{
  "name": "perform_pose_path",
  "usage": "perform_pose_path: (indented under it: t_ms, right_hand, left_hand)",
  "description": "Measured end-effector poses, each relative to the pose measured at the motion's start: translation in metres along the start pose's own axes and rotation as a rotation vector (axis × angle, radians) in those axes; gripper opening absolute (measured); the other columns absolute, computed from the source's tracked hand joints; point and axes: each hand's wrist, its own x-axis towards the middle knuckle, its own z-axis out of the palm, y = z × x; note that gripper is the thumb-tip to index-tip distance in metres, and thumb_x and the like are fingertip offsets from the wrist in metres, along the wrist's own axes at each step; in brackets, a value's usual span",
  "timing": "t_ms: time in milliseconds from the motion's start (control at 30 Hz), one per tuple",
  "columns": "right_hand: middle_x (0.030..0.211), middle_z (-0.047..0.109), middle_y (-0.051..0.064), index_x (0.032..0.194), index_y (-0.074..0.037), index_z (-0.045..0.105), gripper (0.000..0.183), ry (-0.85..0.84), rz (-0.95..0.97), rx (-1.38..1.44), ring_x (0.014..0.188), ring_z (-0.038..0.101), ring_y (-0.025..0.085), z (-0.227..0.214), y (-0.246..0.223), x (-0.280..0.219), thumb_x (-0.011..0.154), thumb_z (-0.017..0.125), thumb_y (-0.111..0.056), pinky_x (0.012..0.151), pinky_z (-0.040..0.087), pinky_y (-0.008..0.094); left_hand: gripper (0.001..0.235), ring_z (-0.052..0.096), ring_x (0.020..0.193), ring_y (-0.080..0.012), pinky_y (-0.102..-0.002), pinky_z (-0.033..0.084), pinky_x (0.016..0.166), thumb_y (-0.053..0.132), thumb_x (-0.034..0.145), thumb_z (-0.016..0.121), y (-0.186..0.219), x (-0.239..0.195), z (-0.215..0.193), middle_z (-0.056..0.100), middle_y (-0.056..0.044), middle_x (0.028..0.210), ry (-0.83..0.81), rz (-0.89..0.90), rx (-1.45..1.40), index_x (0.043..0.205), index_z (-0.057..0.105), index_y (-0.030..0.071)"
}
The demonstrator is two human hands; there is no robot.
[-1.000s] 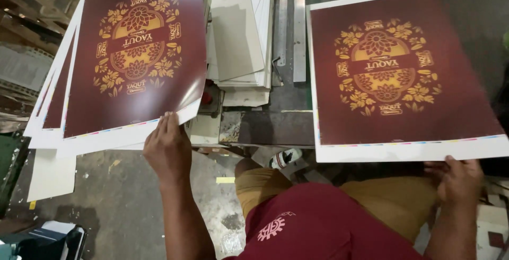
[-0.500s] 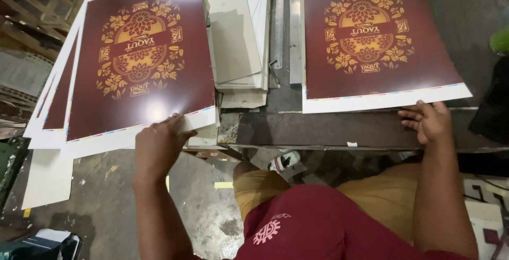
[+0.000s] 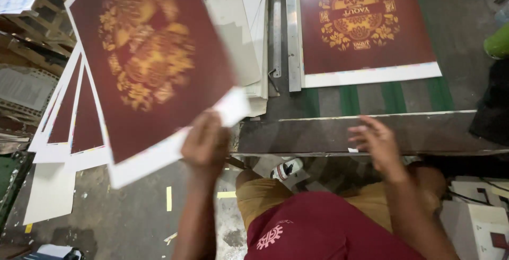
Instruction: Feeding printed sheets one by one into a finishing machine for lamination or processing.
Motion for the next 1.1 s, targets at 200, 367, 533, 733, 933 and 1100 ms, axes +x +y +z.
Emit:
perform_pose_path:
  t_ms: [200, 367, 533, 733, 933, 1100]
  right_hand:
    - [0.121, 0.072, 0.011, 0.146, -0.009, 0.053, 0.05, -0.508, -0.163, 0.007, 0.097, 0.07, 0.019, 0.078, -0.019, -0.037, 0.098, 0.059, -0.022, 0.077, 0.062, 0.036]
    - [0.128, 0.065, 0.01, 0.142, -0.001, 0.057, 0.038, -0.457, -0.072, 0.52, 0.117, 0.062, 0.019, 0.093, 0.022, -0.028, 0.109, 0.059, -0.019, 0.098, 0.055, 0.034]
    - [0.117, 0.069, 0.007, 0.136, -0.007, 0.056, 0.032, -0.199, -0.129, 0.544, 0.097, 0.069, 0.019, 0.051, -0.019, -0.028, 0.105, 0.058, -0.015, 0.074, 0.059, 0.035]
    - [0.118, 0.068, 0.007, 0.143, -0.007, 0.053, 0.035, -0.049, -0.246, 0.648, 0.094, 0.069, 0.019, -0.042, 0.024, -0.002, 0.108, 0.057, -0.009, 0.067, 0.058, 0.034]
    - [0.125, 0.067, 0.012, 0.145, 0.0, 0.05, 0.035, 0.052, -0.288, 0.631, 0.104, 0.069, 0.023, -0.137, 0.073, -0.003, 0.11, 0.057, -0.003, 0.082, 0.059, 0.038]
    - [0.122, 0.061, 0.011, 0.148, 0.0, 0.047, 0.037, 0.11, -0.33, 0.567, 0.104, 0.067, 0.025, -0.188, 0.107, -0.016, 0.112, 0.054, 0.003, 0.077, 0.056, 0.039]
  left_hand:
    - [0.022, 0.067, 0.104, -0.0339, -0.046, 0.054, 0.085, 0.015, 0.092, 0.077, 0.097, -0.014, 0.049, 0.07, -0.016, 0.111, -0.236, -0.041, -0.297, 0.105, 0.069, 0.0]
    - [0.028, 0.062, 0.115, -0.0336, -0.047, 0.048, 0.095, 0.023, 0.095, 0.073, 0.129, -0.025, 0.056, 0.068, -0.015, 0.121, -0.63, -0.083, -0.455, 0.113, 0.068, 0.002]
    - [0.046, 0.056, 0.131, -0.0394, -0.051, 0.042, 0.109, 0.027, 0.09, 0.074, 0.106, -0.006, 0.021, 0.064, -0.023, 0.132, -0.583, 0.035, -0.428, 0.122, 0.065, -0.005]
    - [0.044, 0.055, 0.137, -0.0334, -0.049, 0.043, 0.116, 0.029, 0.094, 0.077, 0.026, -0.019, 0.0, 0.064, -0.015, 0.139, -0.583, -0.212, -0.103, 0.128, 0.065, 0.003]
    - [0.085, 0.051, 0.135, -0.0409, -0.053, 0.037, 0.108, 0.051, 0.076, 0.076, -0.026, -0.016, -0.029, 0.058, -0.028, 0.142, -0.629, -0.223, 0.325, 0.134, 0.059, -0.008]
    - [0.052, 0.059, 0.132, -0.0346, -0.05, 0.043, 0.109, 0.029, 0.092, 0.072, -0.046, -0.034, -0.032, 0.065, -0.02, 0.14, -0.666, -0.306, 0.415, 0.133, 0.064, -0.002]
